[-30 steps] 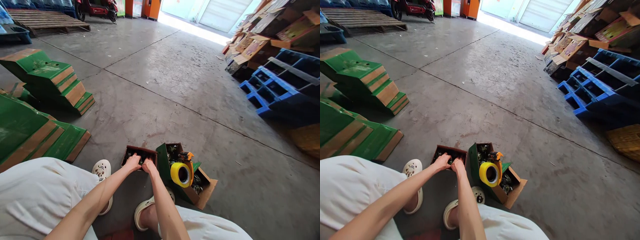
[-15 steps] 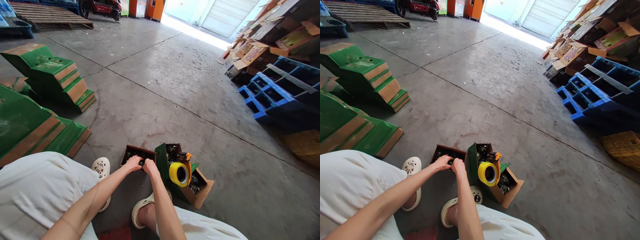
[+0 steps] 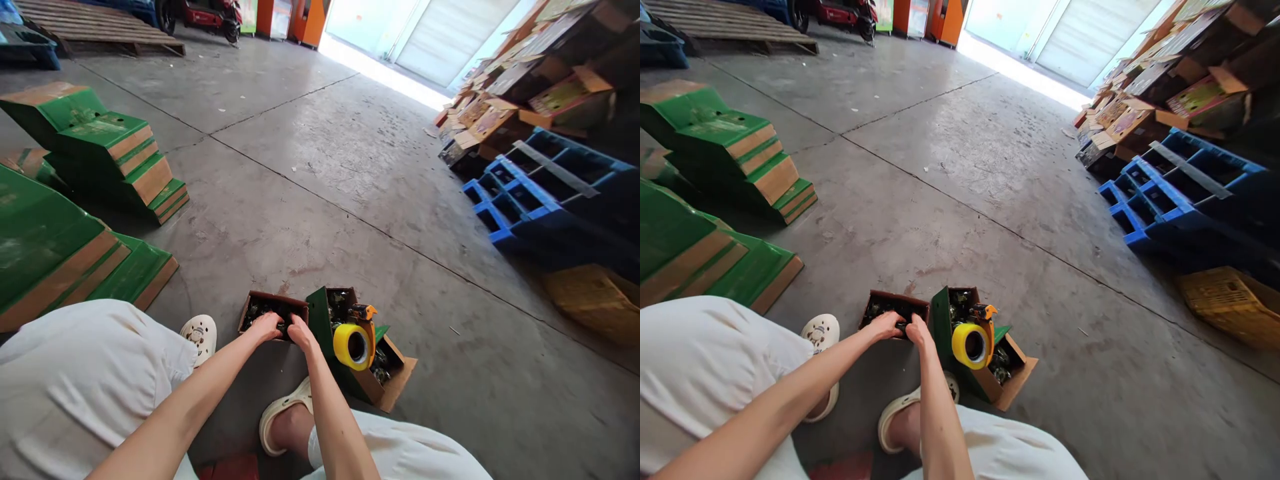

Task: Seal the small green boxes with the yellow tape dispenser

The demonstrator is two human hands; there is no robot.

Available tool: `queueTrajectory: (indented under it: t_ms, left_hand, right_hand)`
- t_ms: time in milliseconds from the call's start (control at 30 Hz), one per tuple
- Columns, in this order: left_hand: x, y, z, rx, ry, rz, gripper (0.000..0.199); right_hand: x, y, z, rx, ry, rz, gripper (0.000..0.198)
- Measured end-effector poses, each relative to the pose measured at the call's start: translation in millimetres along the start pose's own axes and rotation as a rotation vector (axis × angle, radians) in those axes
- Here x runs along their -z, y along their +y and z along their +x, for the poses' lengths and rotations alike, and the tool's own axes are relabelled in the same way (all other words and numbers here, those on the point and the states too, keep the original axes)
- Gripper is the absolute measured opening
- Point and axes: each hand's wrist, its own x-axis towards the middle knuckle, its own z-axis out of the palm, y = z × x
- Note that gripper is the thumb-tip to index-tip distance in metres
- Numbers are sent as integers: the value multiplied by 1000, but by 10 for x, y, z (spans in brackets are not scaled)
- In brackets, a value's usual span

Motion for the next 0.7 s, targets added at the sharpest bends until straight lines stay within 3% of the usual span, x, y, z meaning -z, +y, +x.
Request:
queueTrajectory:
  t_ms: [167,300,567,700]
  left_hand:
    - [-14,34,22,42,9,-3,56]
    - [-48,34,68,44,8,-30,59]
    - [-28,-54,64,-95,-50,-145,56]
    - [-82,-81,109,-55,-58,-141,60]
  right_hand:
    - [141,-38,-47,29,-3,43,54]
    - [165,-41,-54,-1,-56,5,49]
    - [-56,-229,-114,-99,-34,-198,37]
    - [-144,-282,-71,-138,-24,-237,37]
